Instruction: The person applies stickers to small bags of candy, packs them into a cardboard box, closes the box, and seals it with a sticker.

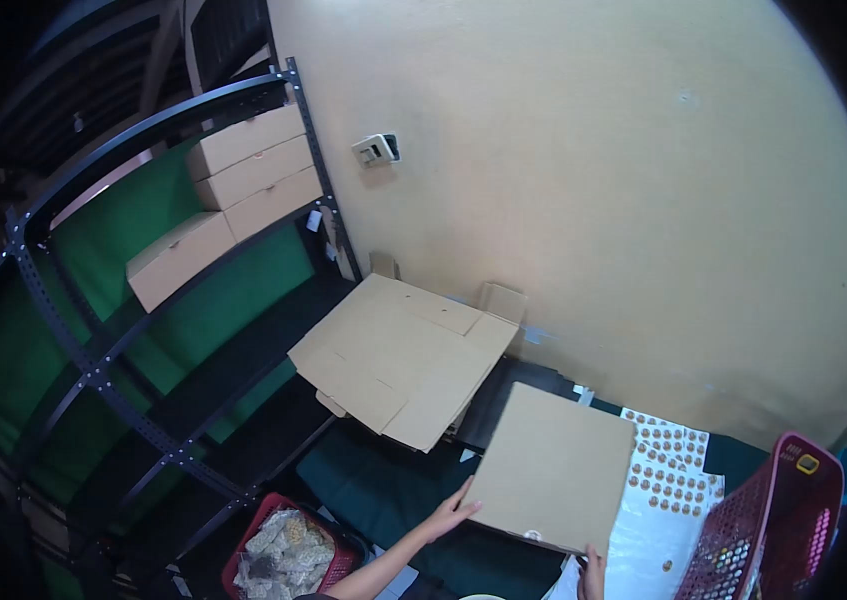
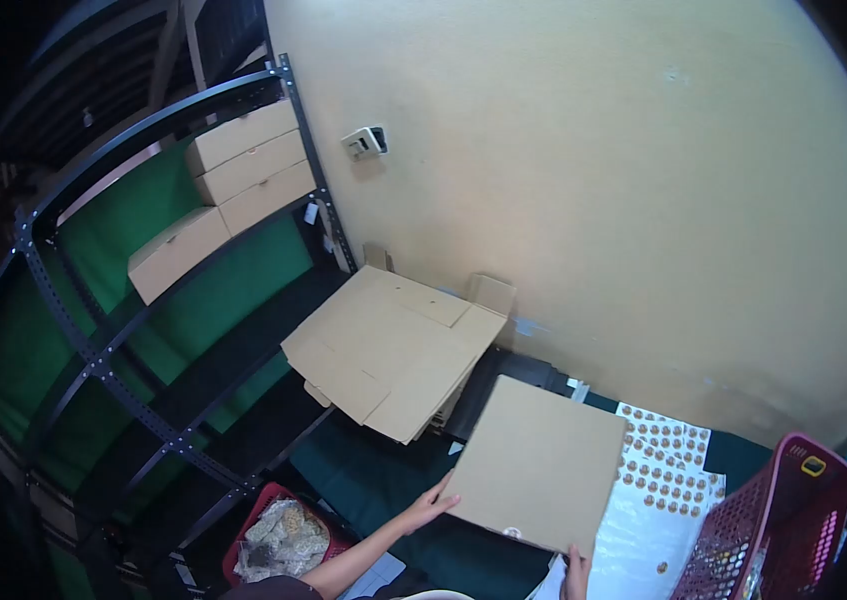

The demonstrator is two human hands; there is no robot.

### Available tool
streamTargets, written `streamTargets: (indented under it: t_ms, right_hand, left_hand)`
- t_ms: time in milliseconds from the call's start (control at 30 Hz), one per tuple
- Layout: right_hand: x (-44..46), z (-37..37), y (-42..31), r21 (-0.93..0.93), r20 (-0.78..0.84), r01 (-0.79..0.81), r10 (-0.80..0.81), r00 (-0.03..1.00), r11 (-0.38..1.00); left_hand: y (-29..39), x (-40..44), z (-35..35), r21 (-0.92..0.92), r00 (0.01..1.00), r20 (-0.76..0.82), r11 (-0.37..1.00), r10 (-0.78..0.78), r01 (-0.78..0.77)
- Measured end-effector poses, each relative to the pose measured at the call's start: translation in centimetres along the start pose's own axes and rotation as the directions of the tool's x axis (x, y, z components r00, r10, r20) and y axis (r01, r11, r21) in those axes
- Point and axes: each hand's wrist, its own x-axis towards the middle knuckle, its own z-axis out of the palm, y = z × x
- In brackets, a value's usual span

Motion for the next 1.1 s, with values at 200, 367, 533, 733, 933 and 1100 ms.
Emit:
streamTargets:
  t_ms: [200, 367, 533, 733, 933, 1100]
  right_hand:
    - [-6.0, 2.6, -9.0, 0.107, -0.274, 0.301, -0.263, 0.925, 0.948]
    - [-3.7, 7.6, -15.4, 0.204, -0.215, 0.534, -0.495, 0.842, 0.820]
    - [-1.8, 18.1, -18.2, 0.327, 0.093, 0.491, -0.544, 0.834, 0.808]
    - [-0.2, 36.5, -18.6, 0.375, 0.418, 0.517, -0.638, 0.647, 0.770]
    - [-2.7, 57.5, -18.6, 0.372, 0.754, 0.397, -0.522, 0.398, 0.839]
    - [-6.5, 73.0, -18.6, 0.413, 0.822, 0.428, -0.532, 0.206, 0.804]
  left_hand:
    - [9.1, -2.1, 1.8, -0.053, 0.952, -0.018, 0.950, 0.306, -0.307]
    - [13.6, -2.8, -2.0, -0.034, 0.895, -0.058, 0.895, 0.443, -0.445]
    - [14.4, -6.3, -9.6, 0.214, 0.752, -0.278, 0.802, 0.597, -0.558]
    - [14.2, -12.5, -21.6, 0.277, 0.562, -0.699, 0.892, 0.442, -0.357]
    - [15.5, -18.6, -34.0, 0.452, 0.117, -0.815, 0.750, 0.567, -0.483]
    - [15.8, -22.6, -43.7, 0.500, -0.076, -0.838, 0.703, 0.541, -0.506]
